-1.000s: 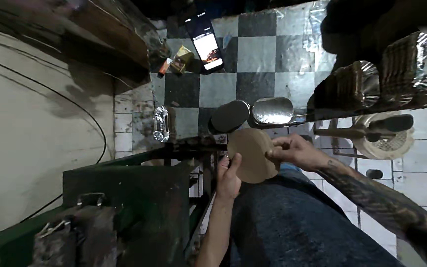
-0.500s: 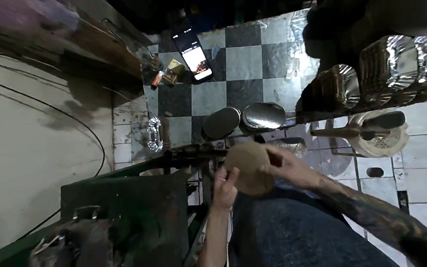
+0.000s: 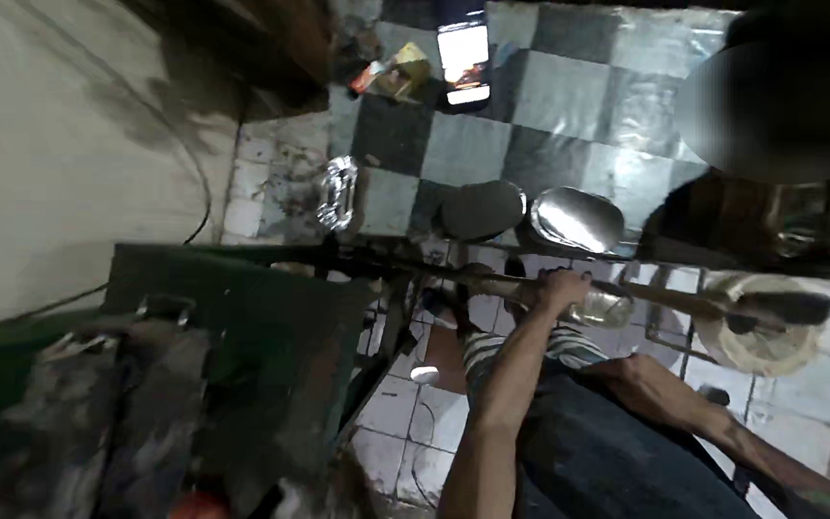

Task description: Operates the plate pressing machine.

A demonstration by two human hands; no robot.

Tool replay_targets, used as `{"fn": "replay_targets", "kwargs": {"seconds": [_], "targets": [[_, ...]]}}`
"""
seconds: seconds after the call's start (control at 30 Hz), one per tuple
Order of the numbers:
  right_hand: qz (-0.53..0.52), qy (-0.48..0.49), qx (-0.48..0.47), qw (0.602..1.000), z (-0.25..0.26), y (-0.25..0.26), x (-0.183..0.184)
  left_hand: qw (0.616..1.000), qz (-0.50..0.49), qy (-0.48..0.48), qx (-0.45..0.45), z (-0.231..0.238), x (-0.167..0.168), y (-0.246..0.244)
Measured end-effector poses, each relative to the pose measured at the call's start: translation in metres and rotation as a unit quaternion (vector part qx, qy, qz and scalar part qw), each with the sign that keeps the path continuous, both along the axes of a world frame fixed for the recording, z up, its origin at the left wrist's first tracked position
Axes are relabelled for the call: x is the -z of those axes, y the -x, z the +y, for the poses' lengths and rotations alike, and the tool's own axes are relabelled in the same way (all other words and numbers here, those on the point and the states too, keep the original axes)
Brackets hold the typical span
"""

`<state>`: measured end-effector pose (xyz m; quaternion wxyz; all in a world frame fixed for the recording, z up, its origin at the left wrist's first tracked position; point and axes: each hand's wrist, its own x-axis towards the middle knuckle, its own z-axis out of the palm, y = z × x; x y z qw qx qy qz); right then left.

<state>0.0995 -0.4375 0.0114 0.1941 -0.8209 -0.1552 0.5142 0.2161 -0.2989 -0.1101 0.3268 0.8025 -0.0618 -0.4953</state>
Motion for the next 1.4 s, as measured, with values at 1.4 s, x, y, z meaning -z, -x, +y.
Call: {"fn": "replay_targets", "kwargs": {"seconds": [1.4], "targets": [[-0.401,-0.317,-0.472,0.718,0.591,0.139,-0.025,0.733,-0.237,-0.159,-0.618,0.337,-0.122,0.374]]}}
